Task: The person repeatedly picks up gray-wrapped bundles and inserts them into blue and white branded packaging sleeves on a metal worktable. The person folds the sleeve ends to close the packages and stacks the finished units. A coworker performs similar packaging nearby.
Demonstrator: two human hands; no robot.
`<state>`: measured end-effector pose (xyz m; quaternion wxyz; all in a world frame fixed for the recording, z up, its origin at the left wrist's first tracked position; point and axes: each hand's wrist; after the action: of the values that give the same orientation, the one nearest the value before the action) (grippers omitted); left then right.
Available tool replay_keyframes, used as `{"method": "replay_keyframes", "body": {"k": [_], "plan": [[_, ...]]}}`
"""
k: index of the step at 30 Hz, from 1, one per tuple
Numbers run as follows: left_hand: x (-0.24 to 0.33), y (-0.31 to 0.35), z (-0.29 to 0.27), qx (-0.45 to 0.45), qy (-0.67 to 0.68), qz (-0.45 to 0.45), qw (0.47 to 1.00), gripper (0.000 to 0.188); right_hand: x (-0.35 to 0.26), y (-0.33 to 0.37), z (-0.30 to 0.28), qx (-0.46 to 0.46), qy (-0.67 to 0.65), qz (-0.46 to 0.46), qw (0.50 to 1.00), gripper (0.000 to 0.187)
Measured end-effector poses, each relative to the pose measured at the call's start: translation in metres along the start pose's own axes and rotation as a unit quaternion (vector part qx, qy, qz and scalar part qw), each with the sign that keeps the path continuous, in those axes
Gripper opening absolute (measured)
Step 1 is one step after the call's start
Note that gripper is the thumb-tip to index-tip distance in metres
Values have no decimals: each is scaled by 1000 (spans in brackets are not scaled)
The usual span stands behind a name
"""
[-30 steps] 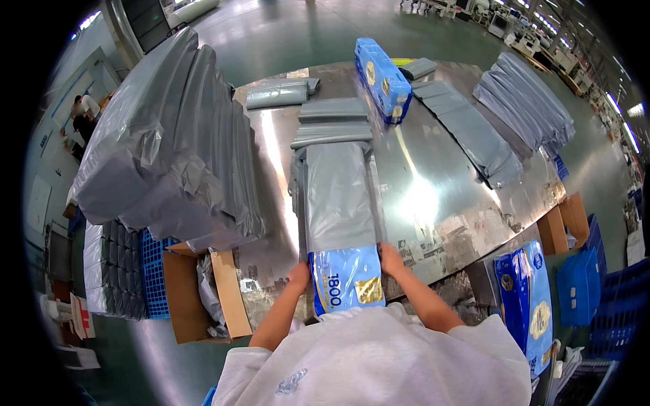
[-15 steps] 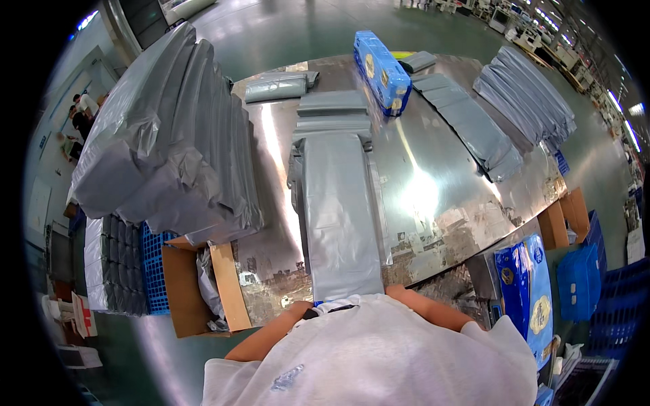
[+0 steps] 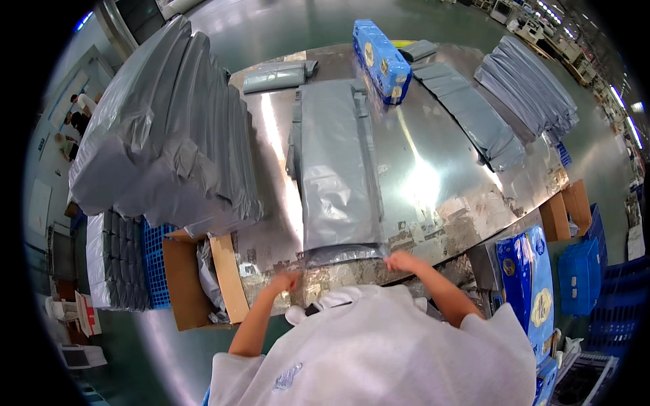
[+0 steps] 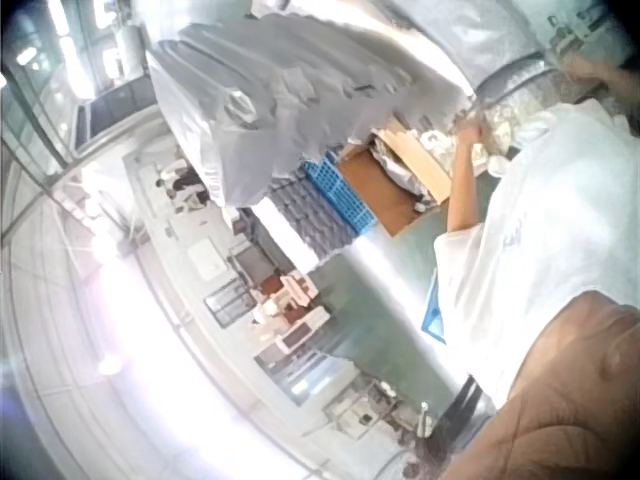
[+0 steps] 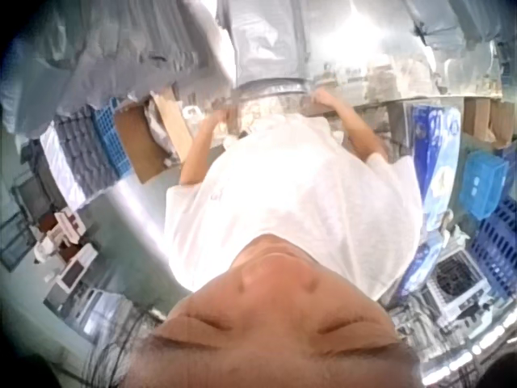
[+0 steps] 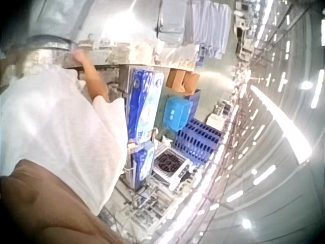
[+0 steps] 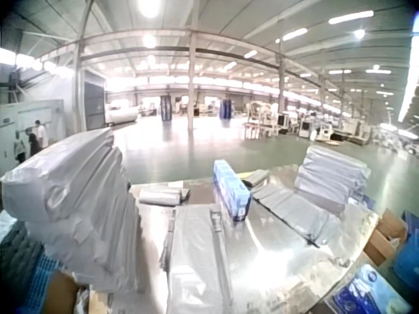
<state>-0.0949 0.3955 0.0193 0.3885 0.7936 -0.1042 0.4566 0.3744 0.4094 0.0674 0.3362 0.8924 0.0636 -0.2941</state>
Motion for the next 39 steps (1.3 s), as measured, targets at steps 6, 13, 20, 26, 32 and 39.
{"method": "replay_keyframes", "body": {"k": [6,13,20,26,32,39], "plan": [[74,18,38,148,-23,-64,987,35,-1,33,37,133,-84,55,986,45],[198,-106,103,123,-31,222,967,20,-16,-12,32,51,-269,55,960,20],[208,-123,108,64,-118,238,962,18,-47,-5,18,35,-262,25,964,18],[82,17,39,370,-52,-103,922,26,-4,-15,40,25,-402,107,909,16],[-102,225,-44,503,-123,-504,691,23,15,-9,33,17,-394,114,912,21],[54,93,-70,462,-418,-33,782,33,-57,29,-51,375,330,-60,864,64]]}}
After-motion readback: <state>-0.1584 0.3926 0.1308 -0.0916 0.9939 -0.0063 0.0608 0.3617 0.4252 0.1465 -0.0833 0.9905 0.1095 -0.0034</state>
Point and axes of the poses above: each hand's wrist, its own y-axis away from the middle knuckle, its own z-axis out of the palm, x = y × z, and after that the axes turned 11 degrees about y, right-handed
